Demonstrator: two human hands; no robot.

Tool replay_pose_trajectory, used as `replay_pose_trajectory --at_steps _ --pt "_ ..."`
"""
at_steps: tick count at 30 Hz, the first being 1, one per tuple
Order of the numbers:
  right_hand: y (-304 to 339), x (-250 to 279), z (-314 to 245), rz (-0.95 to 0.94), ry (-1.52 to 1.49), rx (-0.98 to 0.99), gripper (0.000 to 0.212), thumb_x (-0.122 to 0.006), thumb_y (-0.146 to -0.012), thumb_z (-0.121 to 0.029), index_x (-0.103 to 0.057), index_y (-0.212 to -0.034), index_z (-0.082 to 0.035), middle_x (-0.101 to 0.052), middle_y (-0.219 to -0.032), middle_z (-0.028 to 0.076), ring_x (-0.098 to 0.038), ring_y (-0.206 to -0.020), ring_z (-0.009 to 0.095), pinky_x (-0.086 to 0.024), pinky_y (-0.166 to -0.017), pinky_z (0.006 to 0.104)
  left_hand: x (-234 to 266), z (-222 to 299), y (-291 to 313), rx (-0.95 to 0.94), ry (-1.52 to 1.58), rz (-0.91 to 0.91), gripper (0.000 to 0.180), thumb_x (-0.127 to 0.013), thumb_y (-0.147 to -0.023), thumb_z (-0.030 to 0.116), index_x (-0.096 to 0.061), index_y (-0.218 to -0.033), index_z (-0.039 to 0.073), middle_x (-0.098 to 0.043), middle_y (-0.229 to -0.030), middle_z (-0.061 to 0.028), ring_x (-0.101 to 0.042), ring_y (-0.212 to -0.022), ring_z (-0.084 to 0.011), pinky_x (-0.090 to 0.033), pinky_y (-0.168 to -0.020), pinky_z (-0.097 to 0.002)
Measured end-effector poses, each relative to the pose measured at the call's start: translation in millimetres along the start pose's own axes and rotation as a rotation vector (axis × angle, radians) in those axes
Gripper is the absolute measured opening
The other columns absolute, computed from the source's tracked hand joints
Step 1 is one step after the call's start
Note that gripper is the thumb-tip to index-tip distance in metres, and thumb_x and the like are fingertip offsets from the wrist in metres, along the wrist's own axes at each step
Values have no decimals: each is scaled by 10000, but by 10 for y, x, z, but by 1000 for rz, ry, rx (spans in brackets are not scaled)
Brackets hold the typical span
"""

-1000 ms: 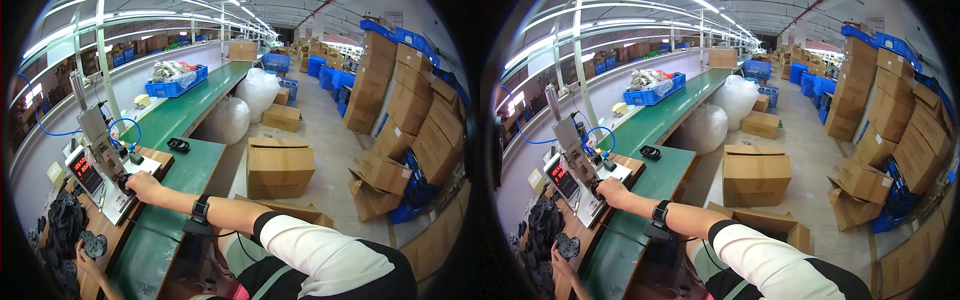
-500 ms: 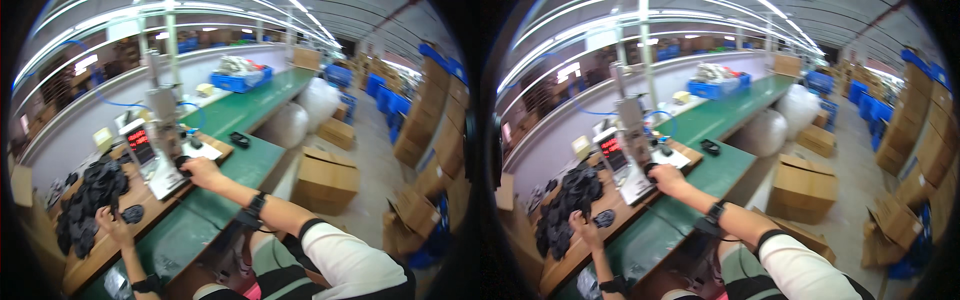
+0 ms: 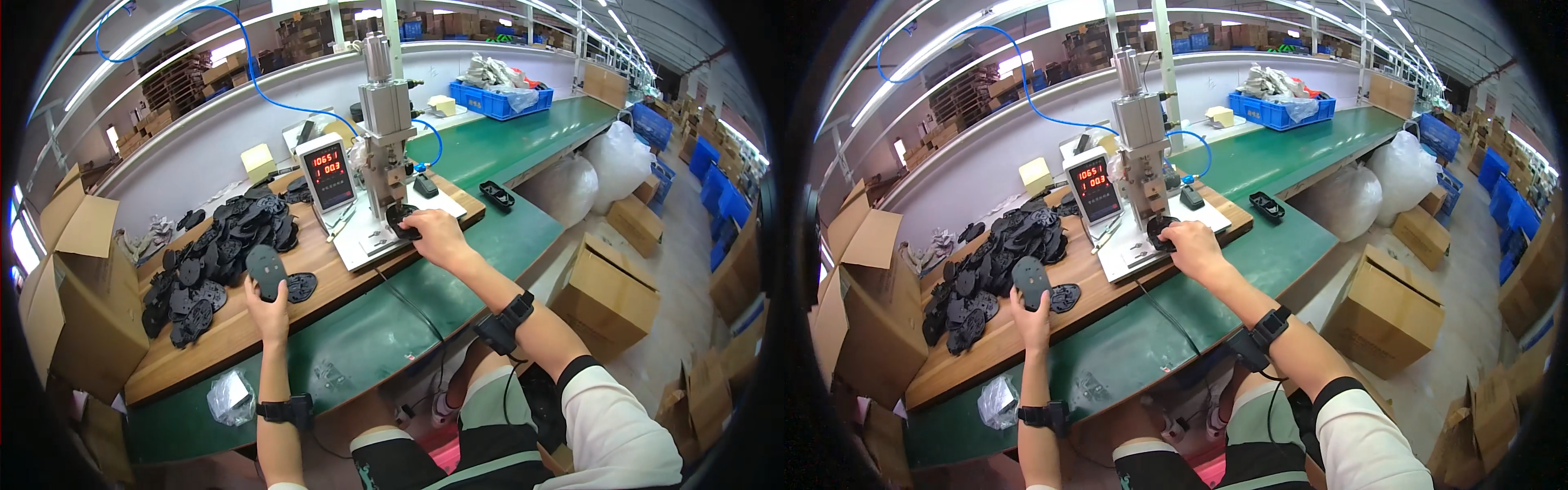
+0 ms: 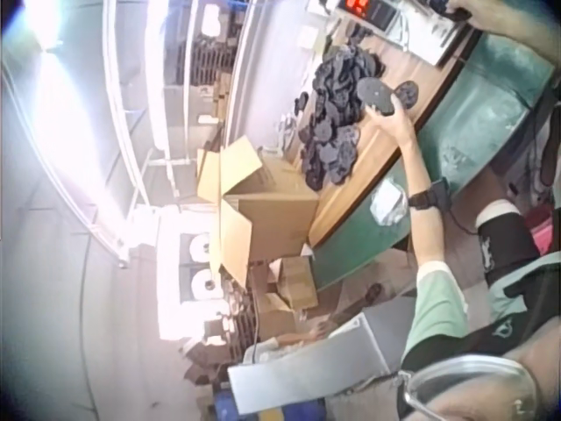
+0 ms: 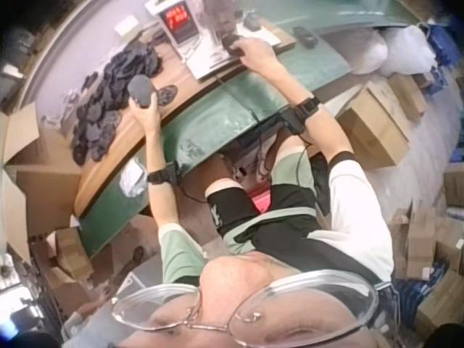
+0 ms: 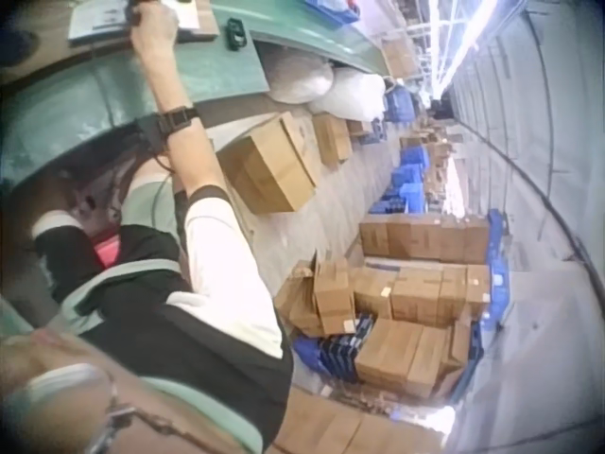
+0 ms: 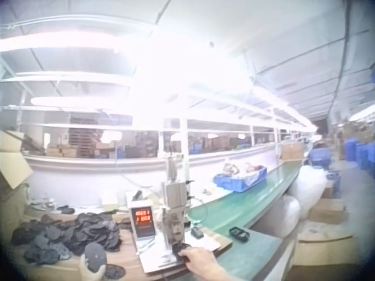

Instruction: Assembling computer mouse components using a pneumatic press.

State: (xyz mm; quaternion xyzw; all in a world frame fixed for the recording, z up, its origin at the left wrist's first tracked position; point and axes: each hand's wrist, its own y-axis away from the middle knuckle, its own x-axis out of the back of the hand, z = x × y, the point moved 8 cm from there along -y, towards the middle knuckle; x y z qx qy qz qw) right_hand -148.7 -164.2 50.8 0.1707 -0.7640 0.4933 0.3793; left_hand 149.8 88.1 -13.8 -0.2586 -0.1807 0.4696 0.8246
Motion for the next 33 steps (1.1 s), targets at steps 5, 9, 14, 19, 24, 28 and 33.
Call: replay_pose_trajectory --at_steps 5,9,14,19,24,28,33 --pt "0 -3 -32 16 -39 26 264 -749 -744 -38 -795 -992 -113 -765 -1015 101 -729 -1008 327 -573 -917 451 2 56 52 37 13 14 436 -763 -950 48 -501 -1298 29 -641 -1031 -43 -659 -942 -127 -536 -797 -275" --pt "-100 112 111 -133 -196 -98 276 -733 -756 -69 -789 -1026 -78 -769 -1082 133 -716 -1042 348 -565 -946 444 -105 110 60 95 -59 -82 264 -744 -966 42 -602 -1188 26 -634 -1015 -5 -608 -895 -81 -484 -778 -235" --pt "278 771 186 193 -430 -85 228 -698 -878 -34 -724 -1103 -3 -745 -1037 176 -712 -1013 348 -557 -906 394 -288 583 113 -354 -278 -99 246 -690 -971 17 -604 -1198 -15 -657 -1021 -131 -657 -902 -201 -516 -710 -287" --pt "2122 1164 80 451 -383 -226 285 -675 -899 87 -697 -1167 -8 -710 -1154 173 -692 -1071 341 -545 -943 398 -336 714 197 -193 -229 -108 358 -682 -970 1 -595 -1317 6 -681 -1088 -163 -685 -958 -261 -545 -863 -381" --pt "4521 880 828 463 -260 -867 197 -613 -966 19 -636 -1161 22 -693 -1140 200 -668 -1117 352 -510 -991 398 -1327 1380 499 -465 -314 -414 440 -675 -954 -70 -638 -1374 56 -723 -1208 -199 -735 -1073 -314 -577 -907 -384" --pt "6178 308 1280 263 -131 -1157 198 -623 -967 -35 -631 -1159 14 -686 -1139 228 -661 -1116 395 -500 -998 437 -1924 1666 635 -824 -641 -552 581 -633 -888 -24 -601 -1450 120 -686 -1316 -226 -686 -1204 -379 -582 -999 -441" --pt "6917 57 1634 86 -36 -1367 225 -641 -940 -54 -644 -1160 -7 -680 -1176 238 -651 -1116 424 -506 -985 466 -2524 1372 615 -954 -935 -537 566 -608 -934 61 -567 -1493 138 -685 -1311 -252 -667 -1252 -374 -561 -1032 -447"
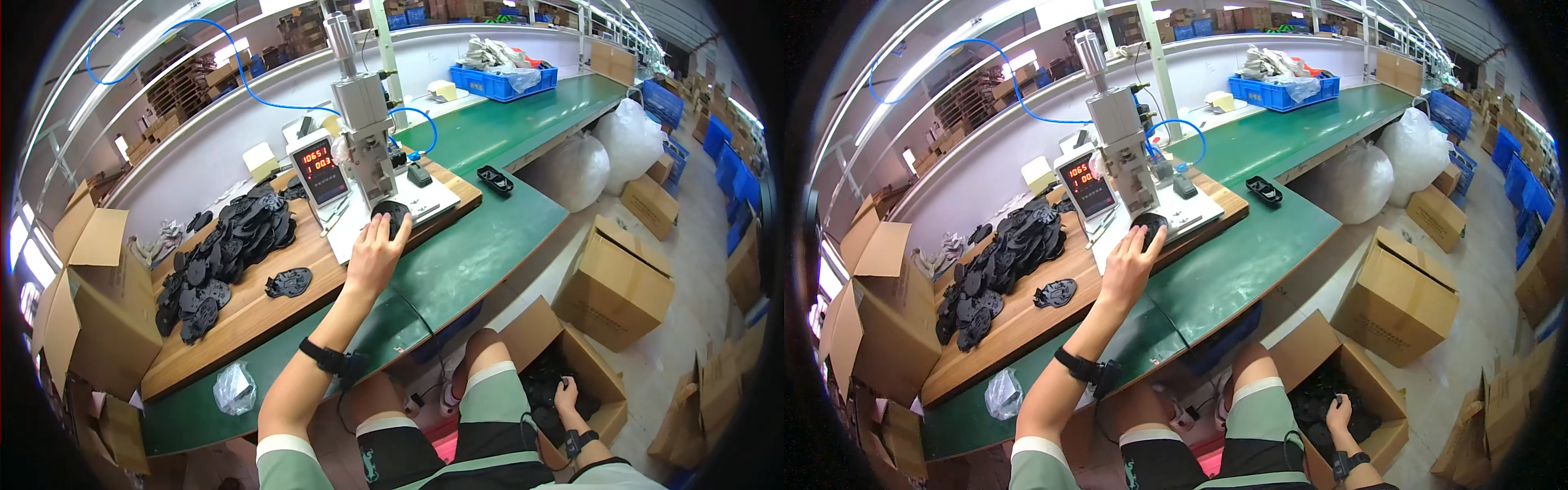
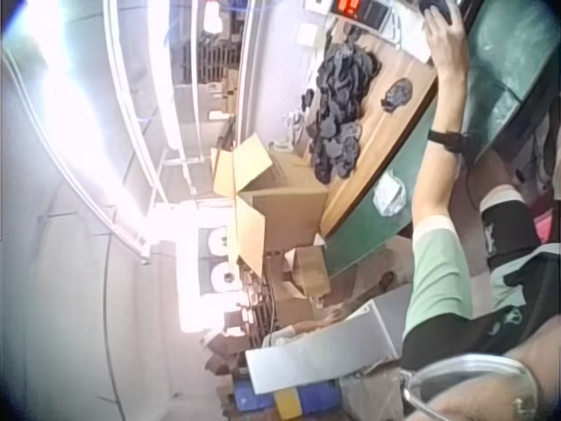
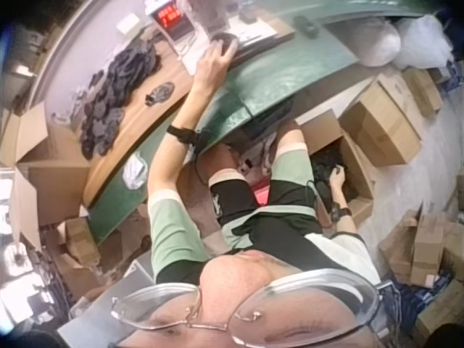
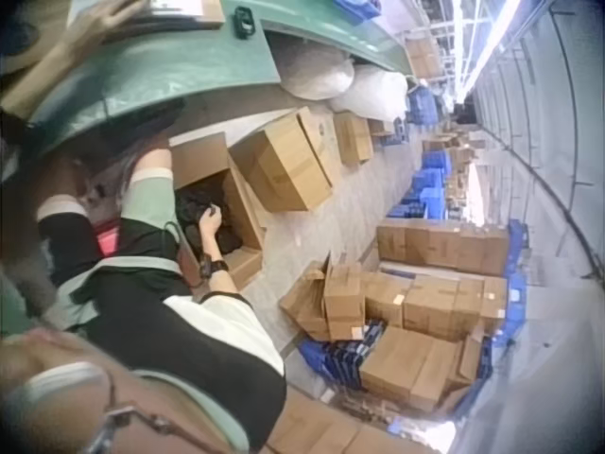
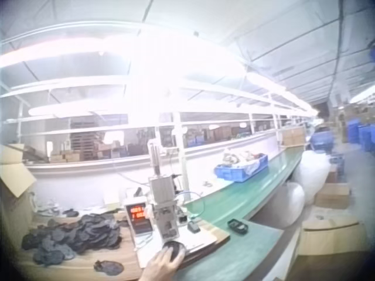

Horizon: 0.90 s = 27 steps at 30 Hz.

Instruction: Assembling computer mouse components using a pneumatic press.

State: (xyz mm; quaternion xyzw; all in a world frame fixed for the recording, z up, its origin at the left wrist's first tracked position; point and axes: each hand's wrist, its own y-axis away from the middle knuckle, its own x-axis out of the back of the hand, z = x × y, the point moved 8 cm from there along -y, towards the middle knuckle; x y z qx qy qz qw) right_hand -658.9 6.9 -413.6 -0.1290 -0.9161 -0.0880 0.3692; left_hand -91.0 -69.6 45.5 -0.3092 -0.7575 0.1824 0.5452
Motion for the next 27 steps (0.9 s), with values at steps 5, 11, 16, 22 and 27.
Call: replay_pose_trajectory --at_steps 5,11,16,22,27 --pt "-24 71 -519 105 182 288 256 -637 -947 -47 -650 -1200 -13 -656 -1228 221 -645 -1125 412 -514 -995 455 -218 93 -305 25 6 -35 586 -606 -912 12 -562 -1486 120 -695 -1290 -234 -682 -1207 -350 -569 -1028 -426" --pt "982 1463 -4468 -261 -604 912 249 -585 -961 37 -707 -1171 -18 -707 -1155 185 -719 -940 312 -578 -826 363 -347 33 -315 147 50 -188 397 -630 -901 25 -631 -1298 44 -715 -1127 -204 -722 -1081 -327 -607 -891 -410" --pt "1779 2722 -5464 -15 -841 1684 177 -660 -897 -37 -823 -961 -55 -770 -991 135 -689 -715 167 -540 -618 288 -137 47 -441 96 61 -157 381 -635 -895 17 -631 -1274 45 -731 -1074 -172 -746 -1003 -311 -630 -802 -394" --pt "2093 2928 -5711 -127 -765 1797 435 -682 -1014 -239 -564 -1433 -232 -653 -1221 202 -661 -879 248 -525 -688 358 -228 115 -444 102 10 -235 348 -663 -883 26 -652 -1230 49 -733 -1051 -162 -751 -950 -286 -635 -778 -382" --pt "2095 2823 -5723 -118 -830 1737 566 -695 -977 -276 -518 -1509 -359 -667 -1190 188 -671 -825 259 -501 -597 369 -287 18 -320 149 107 -202 323 -646 -925 40 -618 -1246 65 -734 -1022 -151 -748 -917 -349 -623 -763 -449"
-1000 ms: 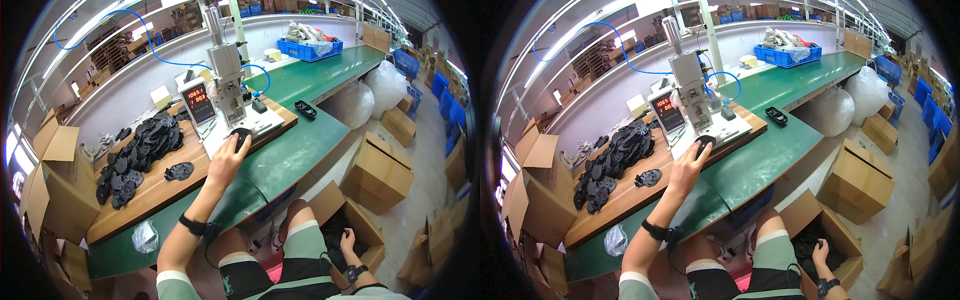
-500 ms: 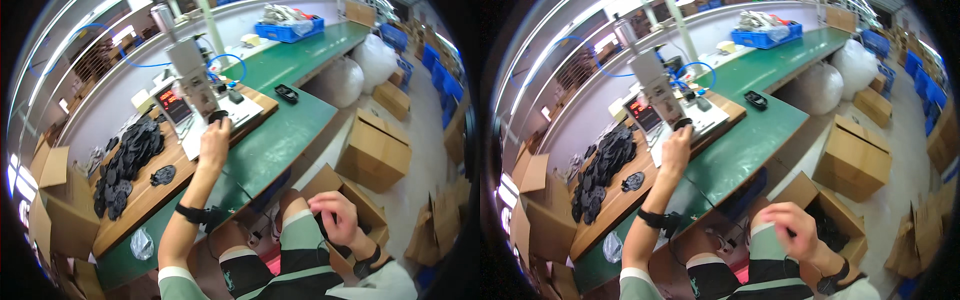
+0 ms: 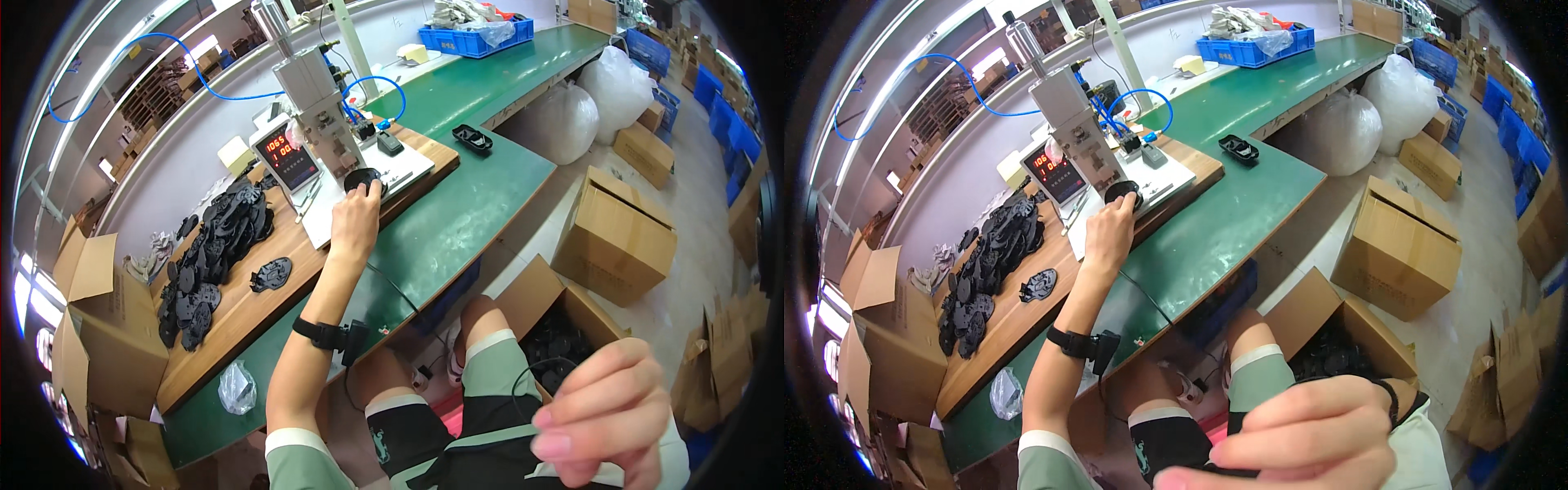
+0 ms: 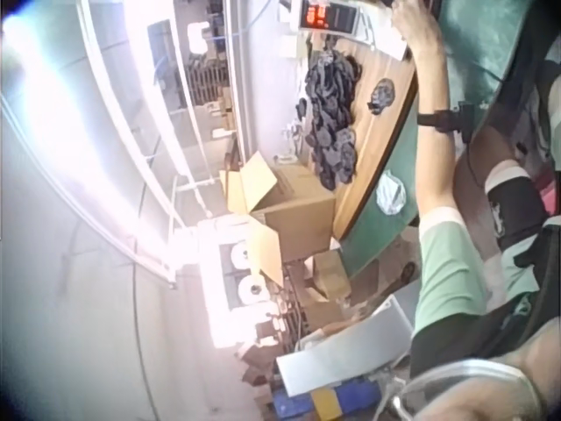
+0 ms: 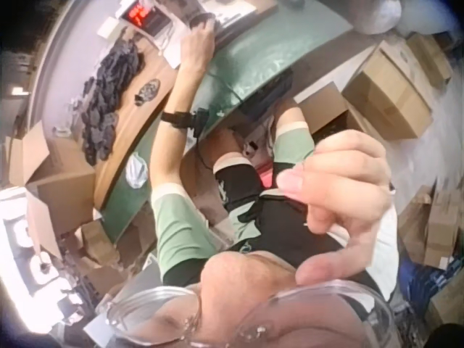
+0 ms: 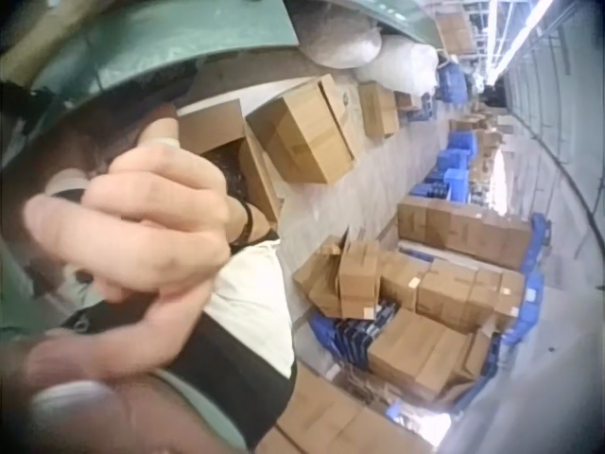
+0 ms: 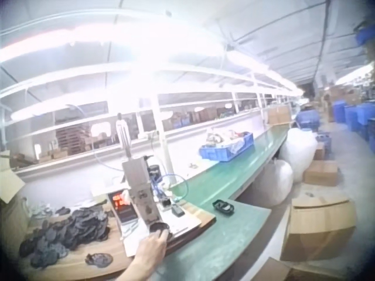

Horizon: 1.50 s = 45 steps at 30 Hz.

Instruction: Assembling computer mouse components using a pneumatic press.

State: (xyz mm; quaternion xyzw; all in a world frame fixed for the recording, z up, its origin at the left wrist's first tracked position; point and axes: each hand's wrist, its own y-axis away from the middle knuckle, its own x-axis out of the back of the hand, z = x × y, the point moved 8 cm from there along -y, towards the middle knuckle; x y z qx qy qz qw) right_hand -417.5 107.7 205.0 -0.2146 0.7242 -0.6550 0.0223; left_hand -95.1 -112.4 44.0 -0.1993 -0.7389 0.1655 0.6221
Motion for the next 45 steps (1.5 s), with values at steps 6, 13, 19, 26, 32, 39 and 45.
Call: replay_pose_trajectory --at_steps 6,13,19,26,32,39,45 --pt "183 -438 1032 -3 243 -165 401 -681 -830 3 -737 -1223 -51 -714 -1162 136 -706 -871 248 -584 -719 366 176 -1 -33 26 35 21 453 -659 -887 -6 -574 -1332 7 -750 -1039 -157 -762 -943 -307 -631 -760 -413" --pt "576 -1478 2888 -403 581 -332 650 -707 -755 2 -573 -1391 11 -588 -1409 176 -535 -1363 344 -444 -1101 477 86 -119 -18 105 179 67 499 -648 -880 -25 -492 -1353 -50 -741 -878 -223 -754 -815 -399 -611 -697 -470" --pt "537 -1935 3462 -463 604 -419 344 -710 -801 -19 -628 -1134 -46 -691 -1072 107 -684 -1058 319 -506 -911 472 88 -257 106 155 427 91 670 -725 -843 -16 -397 -1427 9 -713 -968 -274 -724 -931 -457 -581 -753 -526" --pt "525 -1915 3536 -452 528 -377 228 -690 -764 38 -699 -972 -56 -699 -988 114 -668 -1048 342 -500 -894 477 375 -1389 1186 315 244 257 191 -668 -895 76 -609 -1062 4 -632 -999 -204 -631 -955 -406 -498 -867 -498" --pt "554 -1970 3510 -471 557 -394 266 -722 -758 31 -710 -1011 -50 -703 -1005 116 -668 -1037 348 -506 -904 476 308 -1960 1890 552 329 37 156 -703 -893 150 -662 -943 8 -693 -1035 -202 -644 -1012 -402 -496 -895 -473" --pt "569 -1930 3516 -447 552 -381 316 -747 -755 13 -729 -1064 -48 -716 -1042 118 -671 -1043 355 -517 -921 478 370 -1535 1742 295 262 65 323 -759 -860 208 -739 -1136 42 -701 -1237 -148 -608 -1209 -341 -469 -1010 -470" --pt "562 -1971 3512 -478 567 -390 341 -737 -756 23 -731 -1089 -50 -719 -1075 123 -668 -1064 366 -529 -936 489 331 -1482 1775 234 409 -149 634 -908 -750 327 -729 -1334 157 -600 -1401 -127 -533 -1315 -349 -486 -1093 -454"
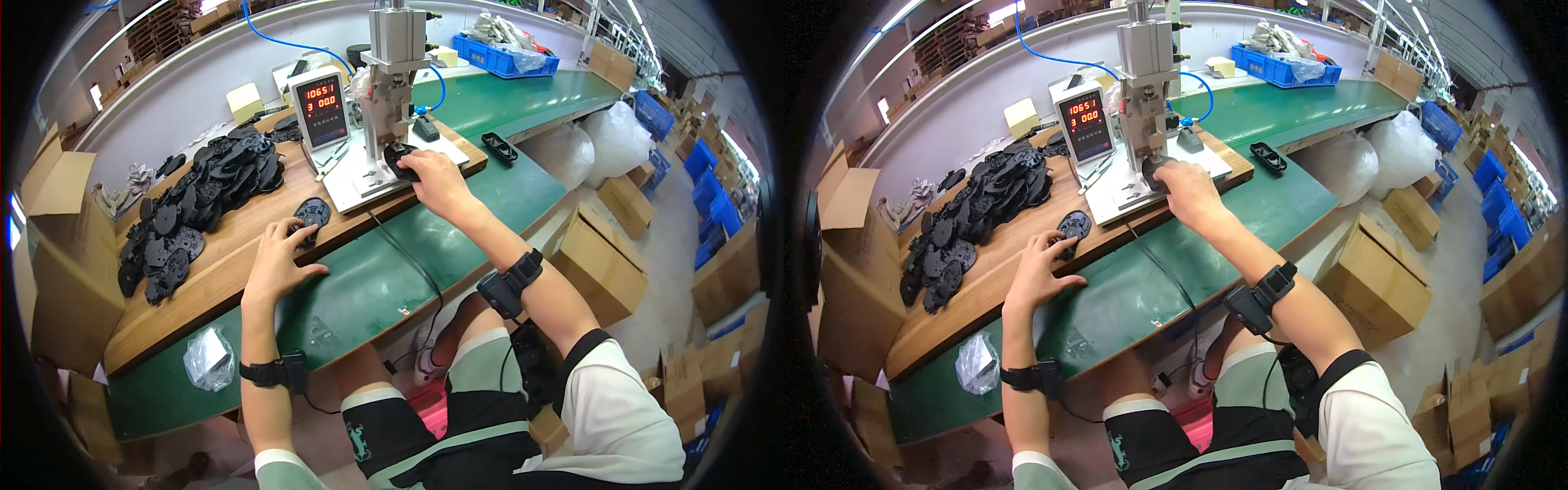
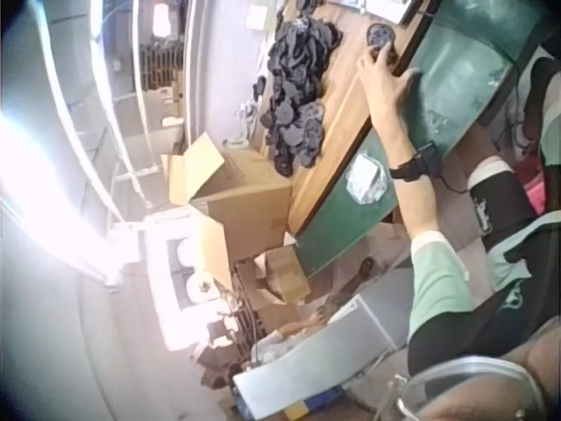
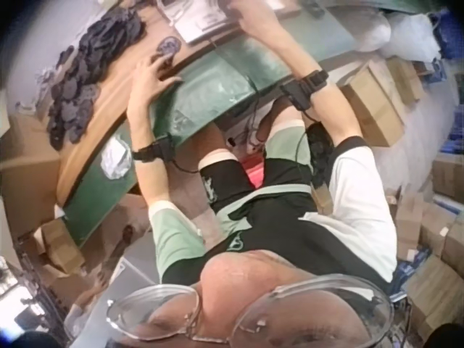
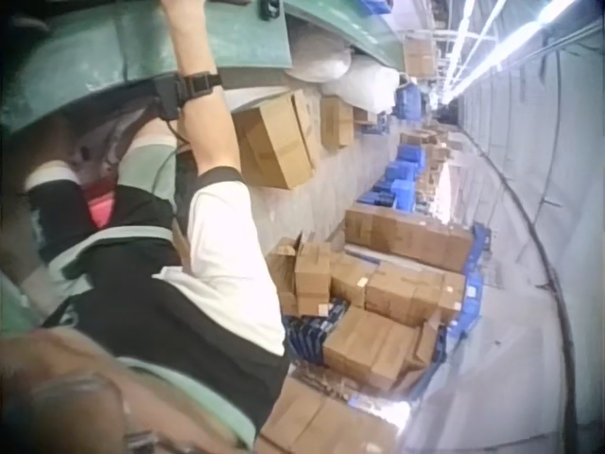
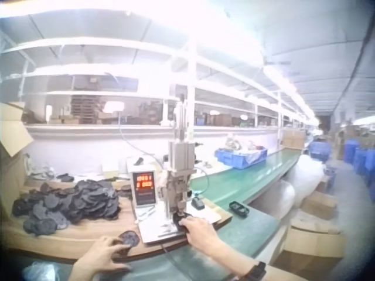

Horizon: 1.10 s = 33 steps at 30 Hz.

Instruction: Assembling computer mouse components using a pneumatic press.

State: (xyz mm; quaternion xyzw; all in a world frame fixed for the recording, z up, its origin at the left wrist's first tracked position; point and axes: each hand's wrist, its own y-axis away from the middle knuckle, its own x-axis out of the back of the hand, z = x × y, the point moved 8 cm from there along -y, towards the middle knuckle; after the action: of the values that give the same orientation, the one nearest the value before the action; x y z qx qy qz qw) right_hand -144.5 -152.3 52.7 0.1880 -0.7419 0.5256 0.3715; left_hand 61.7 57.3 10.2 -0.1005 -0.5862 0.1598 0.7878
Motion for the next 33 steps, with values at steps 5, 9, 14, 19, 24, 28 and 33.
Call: replay_pose_trajectory --at_steps 5,9,14,19,24,28,33 --pt "1 9 6 2 8 11 340 -736 -756 27 -731 -1087 -48 -719 -1092 125 -666 -1068 367 -532 -943 491 67 60 -22 -42 178 62 500 -820 -771 159 -737 -1264 144 -669 -1186 -129 -633 -1146 -333 -527 -1006 -419" --pt "5 12 -8 -37 6 -21 355 -700 -762 42 -724 -1110 -25 -726 -1128 145 -670 -1096 374 -535 -972 474 197 173 -11 -86 225 150 418 -737 -817 89 -699 -1234 94 -684 -1066 -158 -668 -1015 -357 -551 -916 -449" --pt "-25 8 -1 -73 13 -41 360 -680 -767 47 -720 -1121 -9 -729 -1143 157 -672 -1112 377 -533 -995 462 271 166 -20 -63 205 358 285 -694 -945 53 -661 -1225 11 -663 -1024 -167 -652 -898 -310 -546 -777 -383" --pt "-23 8 -19 -66 40 -30 367 -691 -754 53 -719 -1116 -1 -727 -1131 161 -666 -1128 378 -528 -995 470 319 109 -10 20 340 484 218 -640 -994 13 -617 -1210 -7 -663 -1041 -229 -655 -897 -436 -549 -759 -464" --pt "-40 -19 -32 -100 59 -32 363 -711 -749 43 -726 -1106 -22 -727 -1117 160 -671 -1117 374 -534 -976 473 230 50 20 50 371 484 304 -634 -982 -22 -625 -1285 12 -713 -1145 -230 -707 -1021 -426 -562 -830 -443" --pt "-232 59 108 -199 92 11 301 -715 -774 -8 -742 -1070 -53 -737 -1061 157 -687 -1069 366 -542 -950 465 156 312 -99 -81 355 465 404 -632 -958 -57 -627 -1352 30 -714 -1236 -222 -707 -1130 -399 -558 -922 -432" --pt "-149 772 75 129 -106 50 272 -642 -806 3 -762 -1043 -54 -746 -1060 168 -692 -1054 385 -542 -933 463 -19 1058 -452 -312 89 379 495 -636 -886 -87 -656 -1356 66 -693 -1310 -186 -660 -1261 -361 -542 -1067 -450"
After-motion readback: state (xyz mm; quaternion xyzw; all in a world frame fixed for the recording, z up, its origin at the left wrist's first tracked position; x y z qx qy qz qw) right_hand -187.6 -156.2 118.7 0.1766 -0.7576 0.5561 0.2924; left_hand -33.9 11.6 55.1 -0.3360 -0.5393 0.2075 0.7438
